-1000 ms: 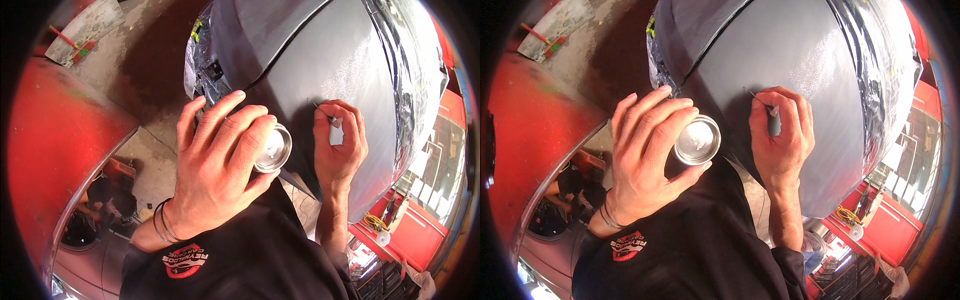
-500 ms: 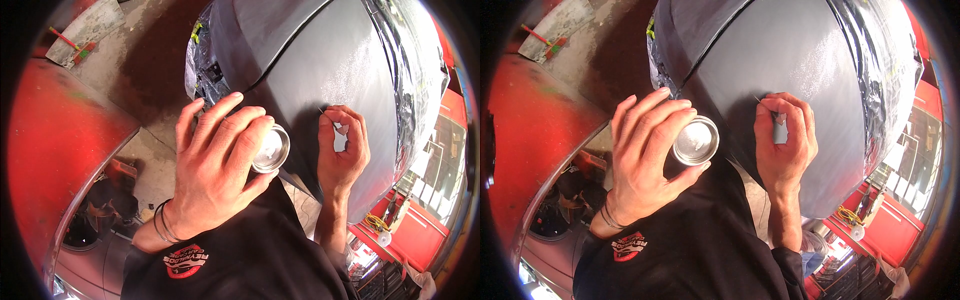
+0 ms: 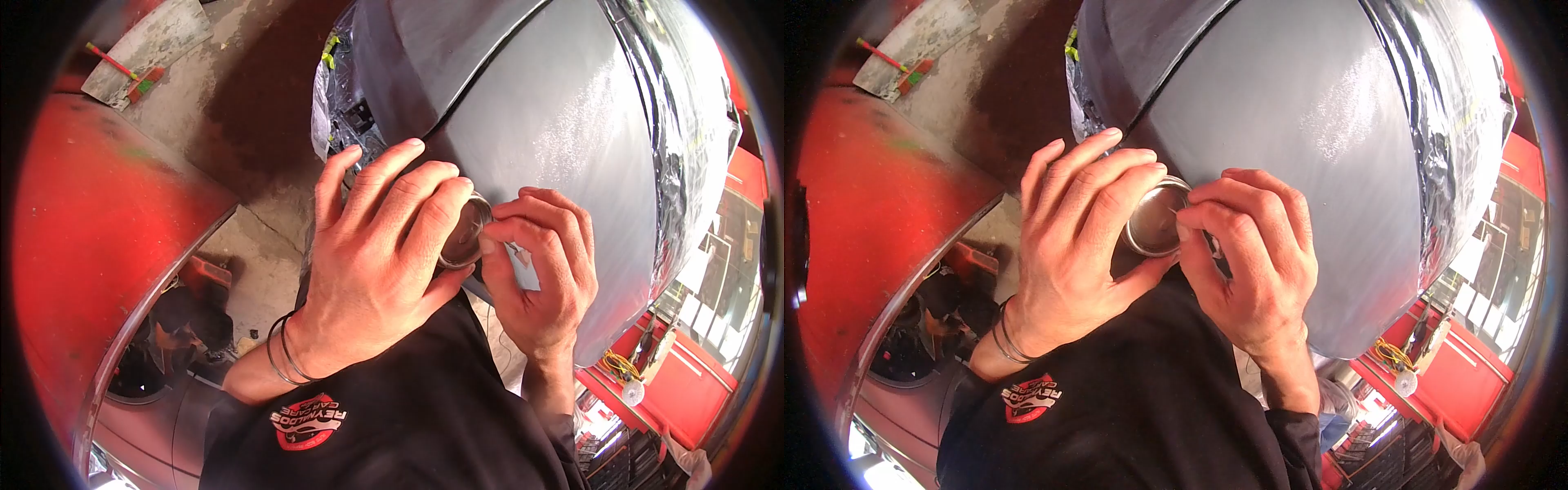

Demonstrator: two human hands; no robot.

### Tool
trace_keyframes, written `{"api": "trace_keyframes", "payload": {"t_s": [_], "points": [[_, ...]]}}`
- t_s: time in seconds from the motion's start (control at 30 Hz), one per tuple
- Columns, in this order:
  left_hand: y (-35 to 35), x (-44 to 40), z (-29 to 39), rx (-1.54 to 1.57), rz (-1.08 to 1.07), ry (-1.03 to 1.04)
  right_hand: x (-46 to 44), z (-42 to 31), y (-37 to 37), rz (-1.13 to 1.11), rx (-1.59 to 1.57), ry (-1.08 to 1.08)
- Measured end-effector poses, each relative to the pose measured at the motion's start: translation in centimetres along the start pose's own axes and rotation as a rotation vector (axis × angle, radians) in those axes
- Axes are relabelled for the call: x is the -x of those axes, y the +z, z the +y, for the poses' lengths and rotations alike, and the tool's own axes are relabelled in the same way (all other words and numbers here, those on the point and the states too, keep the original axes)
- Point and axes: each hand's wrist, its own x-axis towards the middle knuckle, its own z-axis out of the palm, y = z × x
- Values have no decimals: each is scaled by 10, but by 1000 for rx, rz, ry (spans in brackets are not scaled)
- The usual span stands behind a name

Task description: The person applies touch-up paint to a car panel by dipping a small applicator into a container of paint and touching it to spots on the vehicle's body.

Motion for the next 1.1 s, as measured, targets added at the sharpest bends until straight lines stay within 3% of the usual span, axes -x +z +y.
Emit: {"api": "trace_keyframes", "payload": {"t_s": [0.37, 0.5, 1.1], "points": [[-2, 5, -3, -1, 1, -6, 4, 28, 1, 103, 18, 293], [-5, 8, -3, -3, -15, -9, 6, 41, 16, 188, 24, 277], [-11, 10, 0, 0, -35, 4, 9, 40, 19, 155, 64, 282]]}}
